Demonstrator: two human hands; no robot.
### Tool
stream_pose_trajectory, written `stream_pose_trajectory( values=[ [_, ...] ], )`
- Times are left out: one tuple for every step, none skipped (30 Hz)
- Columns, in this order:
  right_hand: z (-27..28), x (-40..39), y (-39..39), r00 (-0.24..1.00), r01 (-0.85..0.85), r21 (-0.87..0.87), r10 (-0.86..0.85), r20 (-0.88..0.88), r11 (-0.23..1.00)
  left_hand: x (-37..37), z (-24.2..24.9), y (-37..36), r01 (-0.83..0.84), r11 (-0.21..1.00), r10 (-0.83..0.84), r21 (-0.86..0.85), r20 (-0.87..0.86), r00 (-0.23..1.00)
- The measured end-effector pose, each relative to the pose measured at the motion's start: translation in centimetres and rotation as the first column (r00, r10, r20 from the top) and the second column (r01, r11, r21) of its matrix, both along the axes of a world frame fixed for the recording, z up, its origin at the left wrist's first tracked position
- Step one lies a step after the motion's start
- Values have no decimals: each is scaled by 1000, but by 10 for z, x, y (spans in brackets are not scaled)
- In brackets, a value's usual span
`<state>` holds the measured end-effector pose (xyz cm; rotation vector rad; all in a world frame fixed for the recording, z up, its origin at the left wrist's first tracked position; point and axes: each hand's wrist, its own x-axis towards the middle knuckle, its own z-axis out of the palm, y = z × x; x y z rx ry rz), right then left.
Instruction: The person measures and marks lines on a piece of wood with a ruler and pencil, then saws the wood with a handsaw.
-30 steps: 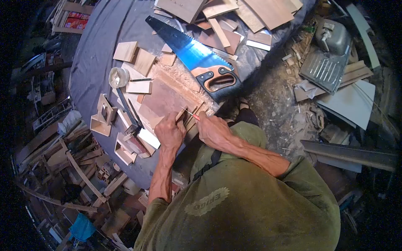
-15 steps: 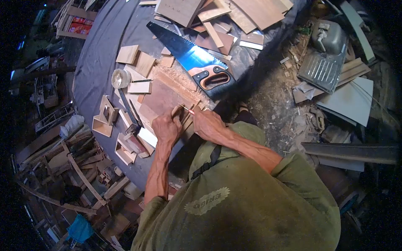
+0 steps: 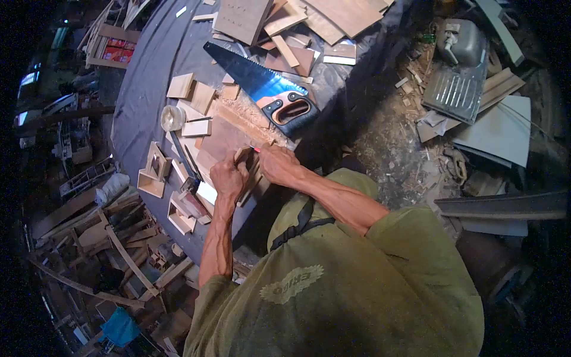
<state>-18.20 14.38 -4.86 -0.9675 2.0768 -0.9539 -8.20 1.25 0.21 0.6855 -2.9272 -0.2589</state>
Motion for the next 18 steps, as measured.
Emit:
stream_pose_trajectory(
  values=[
    [1,3,5,1000,15,-7,-15,4,1000,2,1,2,0,1000,0,0,12,1000],
    [3,6,10,1000,28,-18,-28,4,999,3,1,1,-2,1000,2,-4,20,1000],
    [5,3,11,999,39,-29,-39,-1,999,0,-1,-1,-6,1000,6,-8,23,1000],
    [5,3,12,1000,13,-8,-13,-7,1000,1,-2,0,-2,1000,2,-4,19,1000],
    [-3,5,9,1000,6,9,-6,11,1000,3,-4,1,-1,1000,1,0,18,1000],
    [-17,4,2,1000,0,22,0,23,1000,3,-5,-1,0,1000,0,-1,11,1000],
    [-24,8,-2,999,-5,35,3,43,999,4,-4,-2,1,1000,-1,6,10,1000],
    [-31,9,-3,999,-24,45,23,27,999,3,-4,-2,2,1000,-2,13,2,1000],
    [-29,9,1,1000,-8,-13,9,26,1000,2,-5,-1,3,1000,-3,21,-11,1000],
    [-27,12,5,1000,11,-73,-9,30,997,4,-5,-1,-3,1000,3,20,-2,1000],
    [-24,9,8,999,30,-138,-27,26,990,3,-6,-4,-9,1000,9,12,-4,1000],
    [-26,7,16,999,-49,-159,45,-27,986,3,-6,-6,-15,1000,15,7,-4,1000],
    [-29,3,29,990,-127,-173,115,-81,977,2,-5,-8,-54,999,54,5,3,999],
    [-32,0,37,973,-208,-179,184,-140,962,0,-5,-8,-95,995,95,5,5,995],
    [-19,-4,41,991,-129,-98,125,-44,987,0,-6,-8,-137,991,137,8,11,991],
    [7,-9,45,997,-56,-13,56,49,998,4,-9,-19,-182,983,181,12,65,981],
    [21,-14,44,992,12,73,-21,128,997,6,-10,-27,-196,959,200,205,3,980],
    [25,-15,36,975,174,37,-178,132,984,9,-6,-31,-193,900,231,392,-49,972]
  ],
)
